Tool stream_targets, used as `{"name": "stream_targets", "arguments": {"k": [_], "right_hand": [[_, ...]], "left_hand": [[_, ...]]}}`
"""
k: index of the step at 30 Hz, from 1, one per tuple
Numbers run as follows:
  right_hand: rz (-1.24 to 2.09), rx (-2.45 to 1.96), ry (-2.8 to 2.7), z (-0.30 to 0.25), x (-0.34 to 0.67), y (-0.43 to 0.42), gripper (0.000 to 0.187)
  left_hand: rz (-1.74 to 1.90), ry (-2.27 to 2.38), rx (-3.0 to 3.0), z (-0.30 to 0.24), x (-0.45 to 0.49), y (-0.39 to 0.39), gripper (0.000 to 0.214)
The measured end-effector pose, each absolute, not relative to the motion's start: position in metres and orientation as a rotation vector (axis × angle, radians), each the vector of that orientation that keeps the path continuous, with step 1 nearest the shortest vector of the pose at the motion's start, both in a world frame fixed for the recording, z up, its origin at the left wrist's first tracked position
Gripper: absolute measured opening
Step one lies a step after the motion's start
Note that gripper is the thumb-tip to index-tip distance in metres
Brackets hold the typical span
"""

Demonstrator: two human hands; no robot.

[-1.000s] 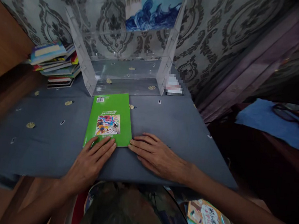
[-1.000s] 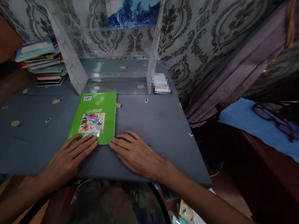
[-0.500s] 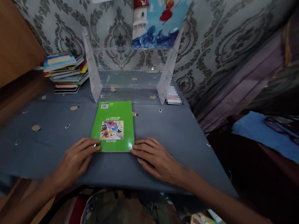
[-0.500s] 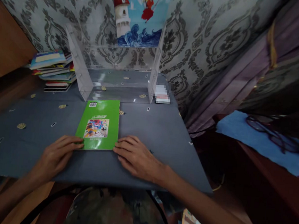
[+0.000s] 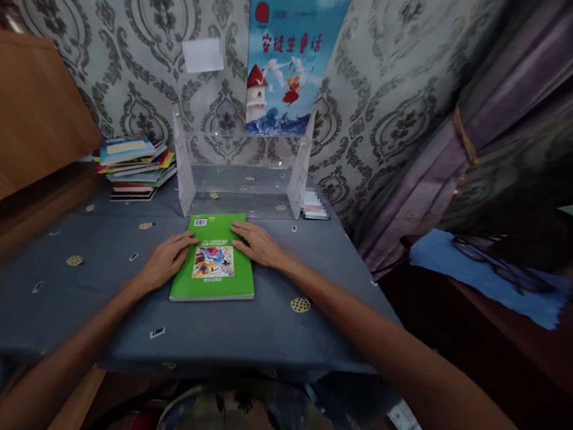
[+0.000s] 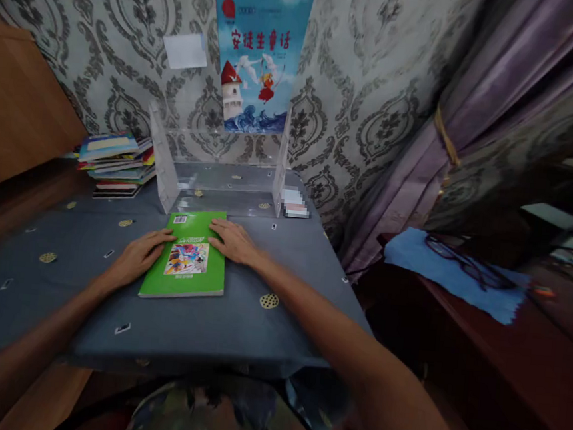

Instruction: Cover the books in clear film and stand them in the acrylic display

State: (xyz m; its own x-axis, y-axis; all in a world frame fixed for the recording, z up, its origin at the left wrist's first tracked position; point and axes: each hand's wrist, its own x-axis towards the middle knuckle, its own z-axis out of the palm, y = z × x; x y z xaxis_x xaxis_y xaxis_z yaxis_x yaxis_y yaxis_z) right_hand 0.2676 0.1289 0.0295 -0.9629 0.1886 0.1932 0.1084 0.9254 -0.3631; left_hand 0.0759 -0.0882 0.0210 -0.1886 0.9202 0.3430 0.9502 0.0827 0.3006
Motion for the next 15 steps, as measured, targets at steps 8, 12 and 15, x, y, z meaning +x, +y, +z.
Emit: {"name": "stream_targets", "arguments": {"k": [8, 12, 15], "right_hand": [[0.467, -0.314, -2.794, 0.016, 0.239, 0.146, 0.050], [0.475, -0.289, -2.787, 0.017, 0.250, 0.135, 0.052], [0.490, -0.221, -2.780, 0.016, 0.270, 0.121, 0.055]], "left_hand": [[-0.469, -2.235, -2.151, 0.029, 0.063, -0.102, 0.061], [-0.367, -2.153, -2.174, 0.033, 0.070, -0.111, 0.055], [-0.335, -2.098, -2.217, 0.034, 0.080, -0.124, 0.054]]}}
